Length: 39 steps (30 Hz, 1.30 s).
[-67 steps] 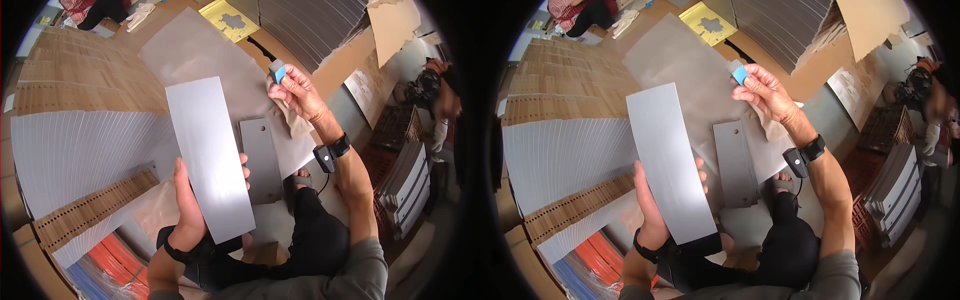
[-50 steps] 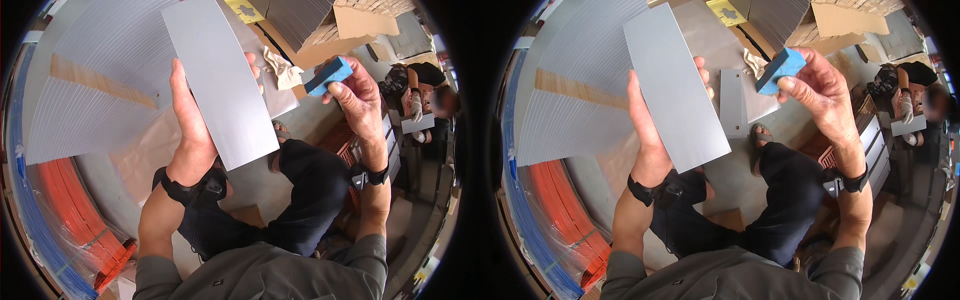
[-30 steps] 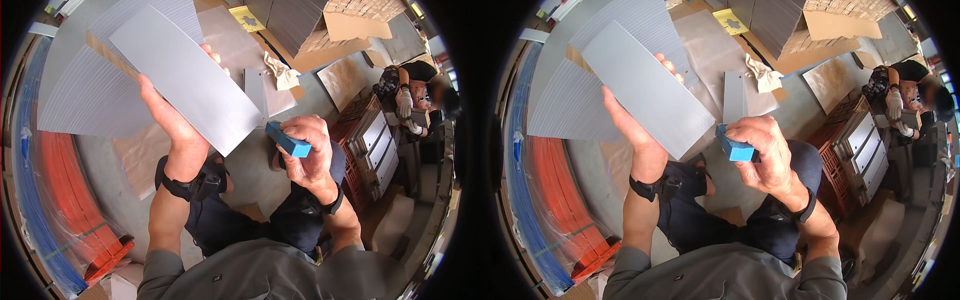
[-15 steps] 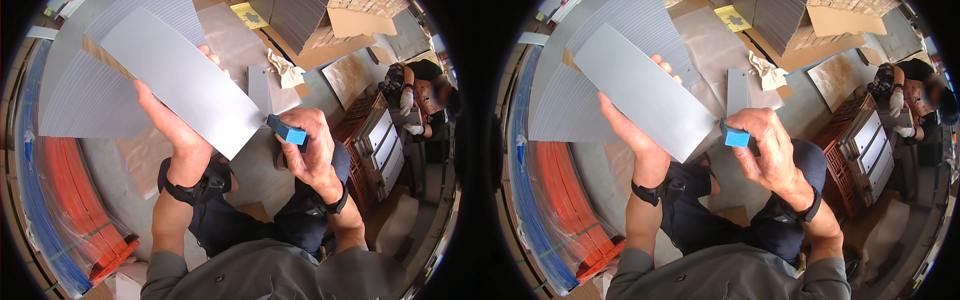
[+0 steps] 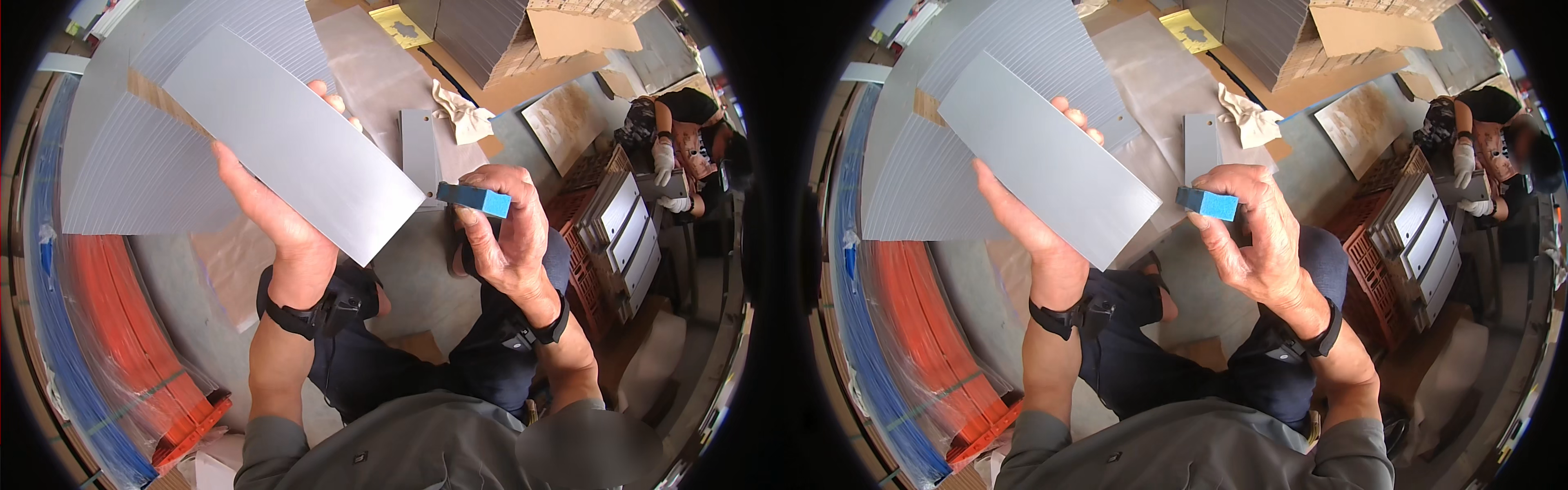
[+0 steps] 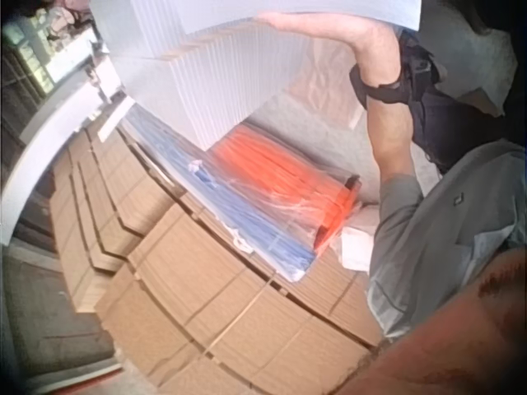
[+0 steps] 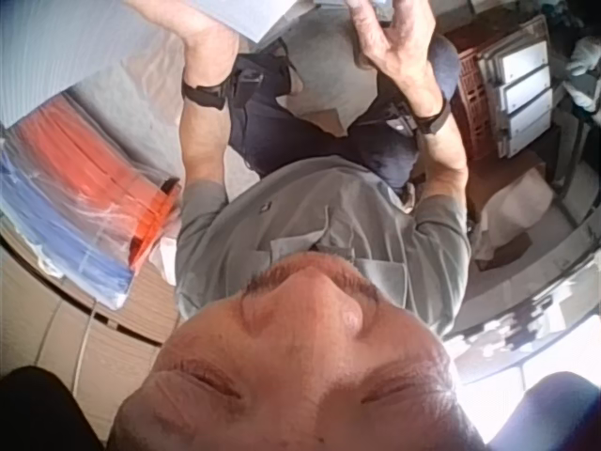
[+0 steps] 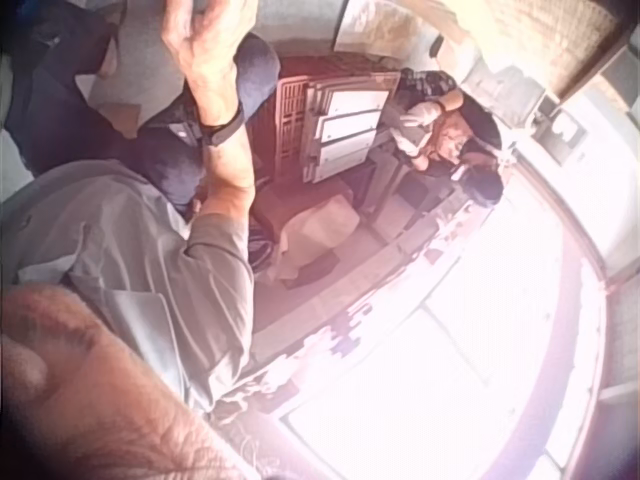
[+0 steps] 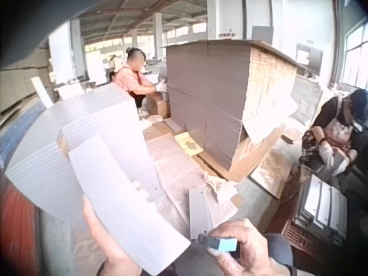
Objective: The recorder cleans and sands the edges of flat furniture panels using a cloth and a sanding block.
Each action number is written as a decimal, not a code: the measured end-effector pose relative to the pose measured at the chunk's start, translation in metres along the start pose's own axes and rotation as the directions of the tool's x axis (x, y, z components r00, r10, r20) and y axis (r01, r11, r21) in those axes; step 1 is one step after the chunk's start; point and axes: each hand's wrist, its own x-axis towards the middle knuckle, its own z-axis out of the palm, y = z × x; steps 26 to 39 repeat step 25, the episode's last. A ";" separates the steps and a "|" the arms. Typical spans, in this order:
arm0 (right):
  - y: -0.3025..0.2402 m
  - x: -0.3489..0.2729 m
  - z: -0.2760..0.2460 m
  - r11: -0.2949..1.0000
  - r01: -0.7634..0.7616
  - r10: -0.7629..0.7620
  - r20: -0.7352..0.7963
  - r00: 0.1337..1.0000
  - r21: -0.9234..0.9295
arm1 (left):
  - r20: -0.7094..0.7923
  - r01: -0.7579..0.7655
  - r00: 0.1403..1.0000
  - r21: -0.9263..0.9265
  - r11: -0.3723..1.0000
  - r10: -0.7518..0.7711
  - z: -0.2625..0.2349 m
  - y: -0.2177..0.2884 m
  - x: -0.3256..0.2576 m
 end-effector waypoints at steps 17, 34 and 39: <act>-0.005 -0.001 -0.004 0.990 0.135 -0.135 0.002 0.991 0.031 | 0.051 -0.002 0.999 0.005 1.000 0.001 0.000 -0.008 0.002; 0.003 0.007 -0.009 0.988 0.064 -0.066 -0.008 0.998 -0.139 | 0.043 0.005 0.999 0.013 1.000 -0.006 -0.003 -0.014 0.003; 0.003 0.007 -0.009 0.988 0.064 -0.066 -0.008 0.998 -0.139 | 0.043 0.005 0.999 0.013 1.000 -0.006 -0.003 -0.014 0.003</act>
